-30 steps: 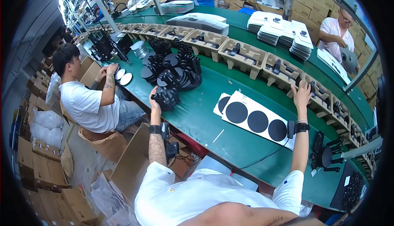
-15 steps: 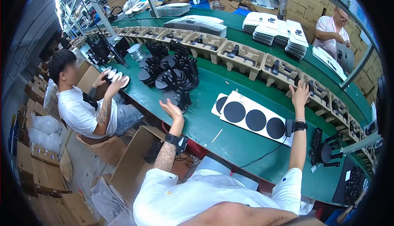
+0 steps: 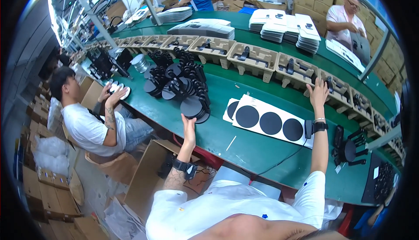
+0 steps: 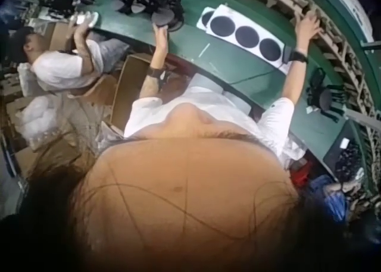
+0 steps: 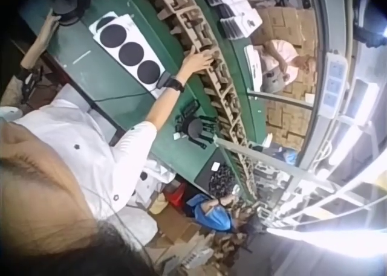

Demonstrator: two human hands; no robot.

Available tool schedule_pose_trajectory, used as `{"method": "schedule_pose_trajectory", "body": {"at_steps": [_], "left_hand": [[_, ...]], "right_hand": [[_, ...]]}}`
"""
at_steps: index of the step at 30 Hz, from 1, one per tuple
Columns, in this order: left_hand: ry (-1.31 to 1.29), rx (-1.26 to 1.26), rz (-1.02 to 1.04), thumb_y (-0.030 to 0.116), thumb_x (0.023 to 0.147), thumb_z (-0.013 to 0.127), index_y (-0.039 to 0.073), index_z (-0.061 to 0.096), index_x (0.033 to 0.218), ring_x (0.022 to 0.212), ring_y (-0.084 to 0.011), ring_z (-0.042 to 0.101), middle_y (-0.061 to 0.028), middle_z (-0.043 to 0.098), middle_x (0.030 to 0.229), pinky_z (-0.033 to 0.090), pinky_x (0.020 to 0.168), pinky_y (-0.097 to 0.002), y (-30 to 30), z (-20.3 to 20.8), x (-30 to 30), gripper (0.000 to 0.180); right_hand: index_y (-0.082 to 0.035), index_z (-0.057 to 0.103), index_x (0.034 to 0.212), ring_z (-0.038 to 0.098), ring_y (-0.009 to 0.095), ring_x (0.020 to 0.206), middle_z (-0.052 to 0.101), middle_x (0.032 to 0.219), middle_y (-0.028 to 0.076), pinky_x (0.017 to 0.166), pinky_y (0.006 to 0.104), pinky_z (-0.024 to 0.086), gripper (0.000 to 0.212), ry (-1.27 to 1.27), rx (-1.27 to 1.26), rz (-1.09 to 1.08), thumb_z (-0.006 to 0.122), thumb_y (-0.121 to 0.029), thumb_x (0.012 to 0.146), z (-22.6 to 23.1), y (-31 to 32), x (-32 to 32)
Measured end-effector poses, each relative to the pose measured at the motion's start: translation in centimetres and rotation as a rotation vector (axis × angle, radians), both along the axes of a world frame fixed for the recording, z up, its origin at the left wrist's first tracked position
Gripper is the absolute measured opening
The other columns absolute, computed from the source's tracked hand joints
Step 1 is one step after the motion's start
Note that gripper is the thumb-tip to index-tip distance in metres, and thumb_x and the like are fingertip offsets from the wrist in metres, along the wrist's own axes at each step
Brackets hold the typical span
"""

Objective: The person peels circular pads from a sheet, presses them onto the bases of stands, and places the assembled units into cardboard trays. After repeating this process, the person reaches into a box to retrieve more sheets of pads and places them on the table.

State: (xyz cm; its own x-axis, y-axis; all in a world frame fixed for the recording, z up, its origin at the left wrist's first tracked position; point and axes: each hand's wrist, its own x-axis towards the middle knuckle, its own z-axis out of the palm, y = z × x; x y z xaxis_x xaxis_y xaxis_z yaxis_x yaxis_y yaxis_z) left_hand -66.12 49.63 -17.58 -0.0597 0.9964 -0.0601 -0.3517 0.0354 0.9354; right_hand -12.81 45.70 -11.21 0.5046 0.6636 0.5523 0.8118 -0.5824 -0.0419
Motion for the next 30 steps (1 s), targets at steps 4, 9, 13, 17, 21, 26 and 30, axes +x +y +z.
{"method": "schedule_pose_trajectory", "body": {"at_steps": [4, 9, 13, 17, 21, 26, 30], "left_hand": [[0.576, 0.014, -0.077, 0.021, 0.079, 0.066, -0.004, 0.032, 0.130, 0.118, -0.0275, 0.038, -0.0211, 0.039, 0.129, 0.030, 0.102, -0.0377, 3.3, 0.1, -3.0, 0.067], [1.297, 0.370, 0.048, 0.029, 0.059, 0.085, -0.003, 0.034, 0.128, 0.120, -0.0333, 0.037, -0.0239, 0.038, 0.128, 0.033, 0.099, -0.0431, 13.1, 4.4, -8.0, 0.092], [0.860, 0.215, -0.477, 0.014, 0.049, 0.089, -0.003, 0.031, 0.132, 0.106, -0.0239, 0.051, -0.0161, 0.052, 0.116, 0.042, 0.093, -0.0394, 17.9, 6.5, -9.9, 0.102], [1.040, 0.395, -0.700, 0.002, 0.048, 0.085, -0.001, 0.041, 0.122, 0.086, -0.0168, 0.057, -0.0082, 0.059, 0.101, 0.050, 0.079, -0.0324, 21.8, 6.6, -10.6, 0.086], [1.220, 0.589, -0.613, -0.001, 0.049, 0.082, 0.001, 0.048, 0.115, 0.073, -0.0160, 0.060, -0.0057, 0.061, 0.095, 0.051, 0.071, -0.0295, 25.3, 4.3, -15.8, 0.074], [1.330, 0.226, -0.694, -0.002, 0.053, 0.077, 0.000, 0.039, 0.124, 0.076, -0.0177, 0.062, -0.0082, 0.061, 0.096, 0.051, 0.067, -0.0269, 22.3, 11.5, -10.3, 0.080], [1.111, 0.224, -0.513, 0.001, 0.062, 0.069, 0.001, 0.034, 0.127, 0.082, -0.0185, 0.062, -0.0116, 0.059, 0.102, 0.051, 0.064, -0.0262, 18.2, 15.6, -13.6, 0.074]], "right_hand": [[-0.004, 0.049, 0.125, 0.039, 0.035, 0.123, 0.047, 0.130, 0.017, 0.097, 0.0502, 0.036, 0.064, 0.008, 0.029, 0.086, 0.061, -0.047, 0.080, 1.5, -1.3, 0.7], [-0.012, 0.038, 0.136, 0.027, 0.042, 0.129, 0.022, 0.145, 0.023, 0.104, 0.0500, 0.028, 0.067, 0.087, 0.037, 0.069, 0.054, -0.051, 0.084, 2.6, -3.5, -1.4], [-0.011, 0.042, 0.132, 0.031, 0.040, 0.126, 0.032, 0.137, 0.020, 0.103, 0.0459, 0.031, 0.056, 0.220, 0.341, 0.433, 0.063, -0.031, 0.084, 1.8, -9.3, -5.1], [-0.009, 0.049, 0.124, 0.040, 0.034, 0.119, 0.045, 0.125, 0.016, 0.102, 0.0405, 0.034, 0.046, 0.518, 0.314, 0.505, 0.058, -0.004, 0.078, 0.9, -14.6, -11.1], [-0.008, 0.052, 0.121, 0.043, 0.033, 0.117, 0.048, 0.121, 0.015, 0.102, 0.0387, 0.035, 0.046, 0.564, 0.197, 0.602, 0.053, 0.004, 0.076, -0.2, -14.5, -14.6], [-0.007, 0.055, 0.116, 0.044, 0.031, 0.117, 0.050, 0.120, 0.013, 0.102, 0.0383, 0.035, 0.049, 0.400, 0.001, 0.683, 0.051, 0.009, 0.070, -2.0, -12.2, -11.8], [-0.007, 0.055, 0.115, 0.043, 0.028, 0.117, 0.051, 0.120, 0.010, 0.101, 0.0376, 0.035, 0.050, 0.291, -0.037, 0.730, 0.051, 0.010, 0.067, -2.9, -10.5, -11.8]]}}
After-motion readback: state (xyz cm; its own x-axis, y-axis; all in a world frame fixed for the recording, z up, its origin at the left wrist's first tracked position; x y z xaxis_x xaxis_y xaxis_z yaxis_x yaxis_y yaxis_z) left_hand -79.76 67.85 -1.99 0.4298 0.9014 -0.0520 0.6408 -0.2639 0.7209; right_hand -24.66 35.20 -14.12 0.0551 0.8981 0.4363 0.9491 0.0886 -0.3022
